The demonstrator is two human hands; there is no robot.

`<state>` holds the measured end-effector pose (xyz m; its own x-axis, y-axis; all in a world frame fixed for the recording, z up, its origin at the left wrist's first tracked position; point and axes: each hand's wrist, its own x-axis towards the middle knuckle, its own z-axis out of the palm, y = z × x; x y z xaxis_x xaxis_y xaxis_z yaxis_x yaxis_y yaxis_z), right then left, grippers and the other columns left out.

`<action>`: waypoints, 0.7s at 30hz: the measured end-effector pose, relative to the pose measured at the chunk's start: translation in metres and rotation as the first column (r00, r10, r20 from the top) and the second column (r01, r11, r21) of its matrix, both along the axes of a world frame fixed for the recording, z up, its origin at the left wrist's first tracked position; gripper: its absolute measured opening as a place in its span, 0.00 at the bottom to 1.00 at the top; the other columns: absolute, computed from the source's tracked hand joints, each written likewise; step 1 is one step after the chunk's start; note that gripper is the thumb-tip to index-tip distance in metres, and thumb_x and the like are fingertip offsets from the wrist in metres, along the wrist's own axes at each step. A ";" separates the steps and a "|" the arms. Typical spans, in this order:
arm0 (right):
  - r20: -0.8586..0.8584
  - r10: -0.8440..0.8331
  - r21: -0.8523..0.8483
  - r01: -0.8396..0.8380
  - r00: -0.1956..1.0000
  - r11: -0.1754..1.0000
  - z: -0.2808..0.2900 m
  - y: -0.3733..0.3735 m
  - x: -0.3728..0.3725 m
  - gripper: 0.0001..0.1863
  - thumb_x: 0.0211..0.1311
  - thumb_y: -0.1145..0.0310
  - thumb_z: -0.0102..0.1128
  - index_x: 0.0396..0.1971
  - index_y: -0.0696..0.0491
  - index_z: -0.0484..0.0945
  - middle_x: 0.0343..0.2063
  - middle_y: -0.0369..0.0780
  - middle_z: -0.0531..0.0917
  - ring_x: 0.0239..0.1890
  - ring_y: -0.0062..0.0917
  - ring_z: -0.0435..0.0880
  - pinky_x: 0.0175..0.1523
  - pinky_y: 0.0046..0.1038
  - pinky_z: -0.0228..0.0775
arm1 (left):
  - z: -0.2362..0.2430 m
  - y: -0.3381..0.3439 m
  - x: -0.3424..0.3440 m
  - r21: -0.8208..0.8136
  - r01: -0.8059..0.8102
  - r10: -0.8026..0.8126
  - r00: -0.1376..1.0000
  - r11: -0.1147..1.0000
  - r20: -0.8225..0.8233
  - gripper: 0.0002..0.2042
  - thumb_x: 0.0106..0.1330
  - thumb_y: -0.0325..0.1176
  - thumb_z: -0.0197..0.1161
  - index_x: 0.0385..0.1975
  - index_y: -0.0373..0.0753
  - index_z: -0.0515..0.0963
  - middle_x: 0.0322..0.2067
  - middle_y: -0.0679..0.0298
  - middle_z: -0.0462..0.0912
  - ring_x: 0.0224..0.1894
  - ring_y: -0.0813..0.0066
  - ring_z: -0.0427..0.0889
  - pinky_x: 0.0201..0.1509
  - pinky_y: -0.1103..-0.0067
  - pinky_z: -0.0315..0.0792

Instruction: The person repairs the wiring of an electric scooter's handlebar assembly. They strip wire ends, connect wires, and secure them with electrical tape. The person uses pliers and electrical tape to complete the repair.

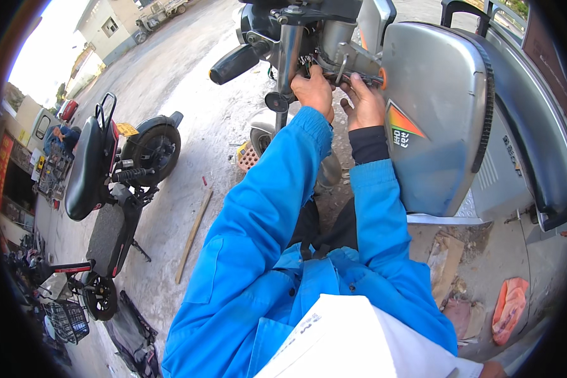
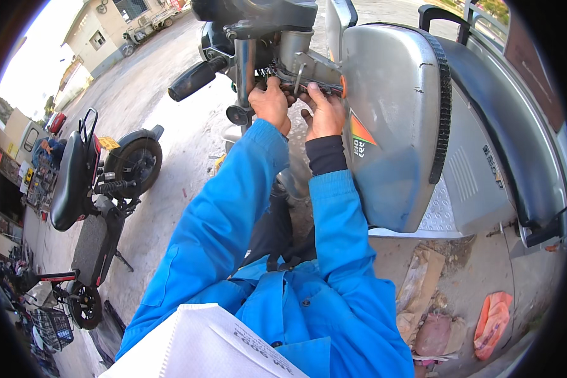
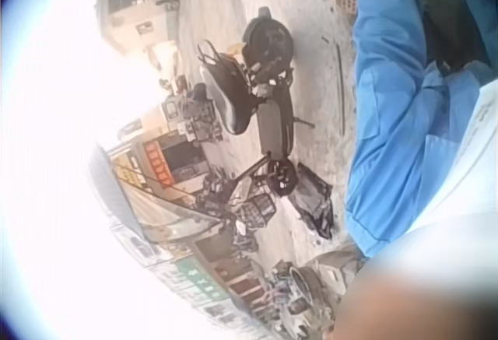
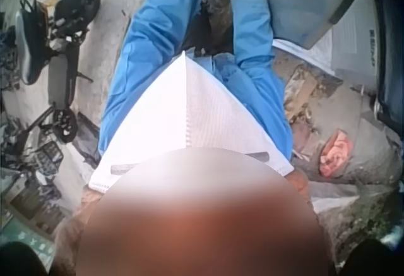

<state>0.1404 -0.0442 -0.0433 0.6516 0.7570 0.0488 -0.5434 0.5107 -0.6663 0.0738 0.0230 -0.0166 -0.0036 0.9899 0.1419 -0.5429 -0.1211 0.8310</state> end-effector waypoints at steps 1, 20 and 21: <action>0.006 -0.005 0.016 0.005 1.000 1.000 0.000 -0.001 -0.002 0.13 0.69 0.66 0.75 0.49 0.49 0.82 0.43 0.32 0.88 0.43 0.22 0.86 0.42 0.32 0.67 | -0.002 0.000 0.000 0.005 0.006 -0.006 1.000 1.000 0.027 0.10 0.74 0.30 0.61 0.38 0.27 0.80 0.26 0.60 0.84 0.19 0.73 0.77 0.23 0.74 0.71; 0.019 -0.031 -0.051 0.032 0.999 0.998 0.003 -0.003 -0.008 0.10 0.71 0.65 0.73 0.46 0.50 0.83 0.40 0.31 0.88 0.42 0.23 0.88 0.40 0.29 0.68 | -0.003 0.005 0.001 -0.032 0.068 -0.065 0.994 0.997 0.093 0.08 0.73 0.31 0.68 0.43 0.35 0.80 0.28 0.65 0.81 0.21 0.78 0.74 0.20 0.78 0.64; 0.021 -0.033 -0.052 0.034 0.999 0.998 0.002 -0.003 -0.008 0.09 0.71 0.65 0.73 0.46 0.50 0.84 0.40 0.31 0.88 0.42 0.23 0.88 0.40 0.29 0.68 | -0.004 0.004 0.002 -0.051 0.077 -0.068 0.986 0.996 0.152 0.06 0.72 0.30 0.68 0.42 0.35 0.80 0.27 0.65 0.80 0.20 0.79 0.74 0.20 0.79 0.63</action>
